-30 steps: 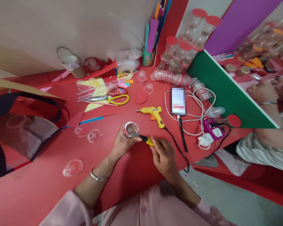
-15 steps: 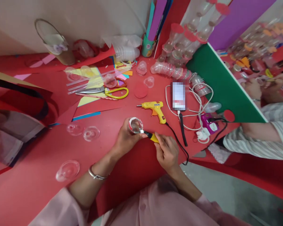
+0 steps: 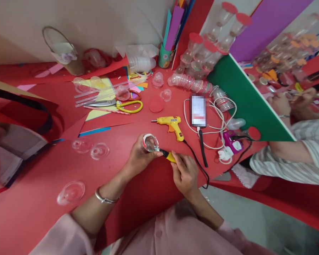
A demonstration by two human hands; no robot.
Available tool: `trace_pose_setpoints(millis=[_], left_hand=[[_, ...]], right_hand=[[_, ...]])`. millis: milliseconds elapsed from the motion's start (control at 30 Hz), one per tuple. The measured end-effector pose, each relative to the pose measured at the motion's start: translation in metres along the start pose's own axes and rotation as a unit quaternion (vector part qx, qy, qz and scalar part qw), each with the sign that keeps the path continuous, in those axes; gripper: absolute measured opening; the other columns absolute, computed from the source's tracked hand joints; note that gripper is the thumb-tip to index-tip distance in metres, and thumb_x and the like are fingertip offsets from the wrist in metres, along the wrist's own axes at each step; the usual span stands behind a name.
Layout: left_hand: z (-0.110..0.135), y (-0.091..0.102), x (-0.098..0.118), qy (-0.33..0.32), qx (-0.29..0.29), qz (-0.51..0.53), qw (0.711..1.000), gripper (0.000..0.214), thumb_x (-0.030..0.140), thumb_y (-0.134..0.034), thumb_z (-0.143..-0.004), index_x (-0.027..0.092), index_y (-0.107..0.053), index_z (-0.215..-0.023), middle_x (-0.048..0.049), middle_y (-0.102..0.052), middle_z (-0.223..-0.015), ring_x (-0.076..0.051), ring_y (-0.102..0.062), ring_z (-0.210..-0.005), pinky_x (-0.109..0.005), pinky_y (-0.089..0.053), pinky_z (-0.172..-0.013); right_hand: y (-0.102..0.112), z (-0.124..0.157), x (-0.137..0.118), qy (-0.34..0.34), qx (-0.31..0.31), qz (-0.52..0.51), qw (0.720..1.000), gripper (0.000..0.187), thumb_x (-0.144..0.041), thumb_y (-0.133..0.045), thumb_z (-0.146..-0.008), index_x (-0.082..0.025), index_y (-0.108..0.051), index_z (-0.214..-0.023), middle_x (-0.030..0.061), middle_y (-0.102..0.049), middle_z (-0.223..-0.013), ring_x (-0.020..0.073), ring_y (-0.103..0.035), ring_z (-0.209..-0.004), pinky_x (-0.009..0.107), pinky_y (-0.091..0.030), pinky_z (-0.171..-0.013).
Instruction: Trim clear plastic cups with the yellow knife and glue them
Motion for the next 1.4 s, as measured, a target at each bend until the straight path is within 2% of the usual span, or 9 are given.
trace_pose_setpoints(millis=[300, 433, 633, 767, 1000, 1167, 1400], left_hand=[[0.0012, -0.0023, 0.0017, 0.010, 0.007, 0.000, 1.000, 0.062, 0.051, -0.098, -0.065, 0.020, -0.060, -0.104, -0.0003, -0.068, -0.090, -0.014, -0.062, -0.076, -0.028, -0.054, -0.073], [0.0026, -0.0008, 0.0027, 0.014, -0.005, 0.007, 1.000, 0.071, 0.047, -0.101, -0.061, 0.021, -0.058, -0.111, -0.0020, -0.071, -0.096, -0.015, -0.065, -0.081, -0.029, -0.055, -0.077], [0.0018, -0.0010, 0.0088, 0.034, -0.013, 0.019, 0.999, 0.078, 0.045, -0.106, -0.050, 0.019, -0.058, -0.106, -0.0007, -0.070, -0.091, -0.015, -0.064, -0.078, -0.028, -0.054, -0.074], [0.0009, -0.0014, 0.0094, 0.035, -0.002, 0.007, 0.999, 0.074, 0.046, -0.105, -0.050, 0.020, -0.058, -0.101, 0.0012, -0.068, -0.086, -0.013, -0.060, -0.072, -0.026, -0.052, -0.069], [0.0019, -0.0014, 0.0063, 0.034, 0.014, 0.004, 0.999, 0.072, 0.045, -0.105, -0.052, 0.020, -0.058, -0.101, 0.0015, -0.066, -0.087, -0.012, -0.059, -0.072, -0.026, -0.050, -0.068], [0.0013, -0.0016, 0.0082, 0.029, 0.006, -0.008, 1.000, 0.070, 0.045, -0.104, -0.053, 0.020, -0.058, -0.100, 0.0018, -0.065, -0.085, -0.012, -0.058, -0.071, -0.025, -0.049, -0.067], [0.0026, -0.0035, 0.0048, 0.031, -0.021, 0.038, 0.999, 0.063, 0.042, -0.103, -0.060, 0.020, -0.057, -0.097, -0.0018, -0.070, -0.090, -0.015, -0.065, -0.078, -0.028, -0.055, -0.073]], right_hand=[[0.0012, -0.0033, -0.0014, 0.010, 0.010, 0.009, 1.000, 0.060, -0.017, -0.056, -0.103, -0.025, -0.047, -0.162, 0.0109, -0.073, -0.112, 0.0252, -0.067, -0.099, 0.039, -0.055, -0.086], [0.0020, -0.0035, -0.0023, 0.016, 0.012, -0.019, 1.000, 0.057, -0.014, -0.056, -0.103, -0.023, -0.050, -0.158, 0.0111, -0.074, -0.113, 0.0250, -0.068, -0.097, 0.039, -0.054, -0.085], [0.0029, -0.0035, -0.0032, 0.011, 0.013, -0.028, 0.999, 0.053, -0.014, -0.055, -0.102, -0.021, -0.054, -0.155, 0.0107, -0.075, -0.111, 0.0246, -0.069, -0.097, 0.039, -0.055, -0.085], [0.0028, -0.0023, -0.0024, 0.009, 0.011, -0.017, 1.000, 0.054, -0.015, -0.054, -0.103, -0.023, -0.052, -0.156, 0.0105, -0.075, -0.111, 0.0247, -0.069, -0.097, 0.039, -0.055, -0.085], [0.0034, -0.0021, -0.0027, 0.005, 0.008, -0.002, 1.000, 0.056, -0.016, -0.054, -0.103, -0.025, -0.050, -0.158, 0.0109, -0.075, -0.112, 0.0256, -0.068, -0.098, 0.040, -0.053, -0.085], [0.0035, -0.0036, -0.0037, 0.004, 0.011, 0.002, 1.000, 0.057, -0.016, -0.054, -0.103, -0.026, -0.049, -0.159, 0.0104, -0.074, -0.111, 0.0254, -0.067, -0.097, 0.039, -0.053, -0.086], [0.0031, -0.0032, -0.0029, 0.008, 0.012, 0.008, 1.000, 0.056, -0.018, -0.055, -0.103, -0.024, -0.050, -0.158, 0.0113, -0.075, -0.112, 0.0258, -0.068, -0.097, 0.040, -0.053, -0.085]])
Point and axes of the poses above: each hand's wrist, its own z-axis away from the middle knuckle, its own y-axis out of the back of the hand, x = y × z, the point moved 2 cm from there along -z, towards the middle knuckle
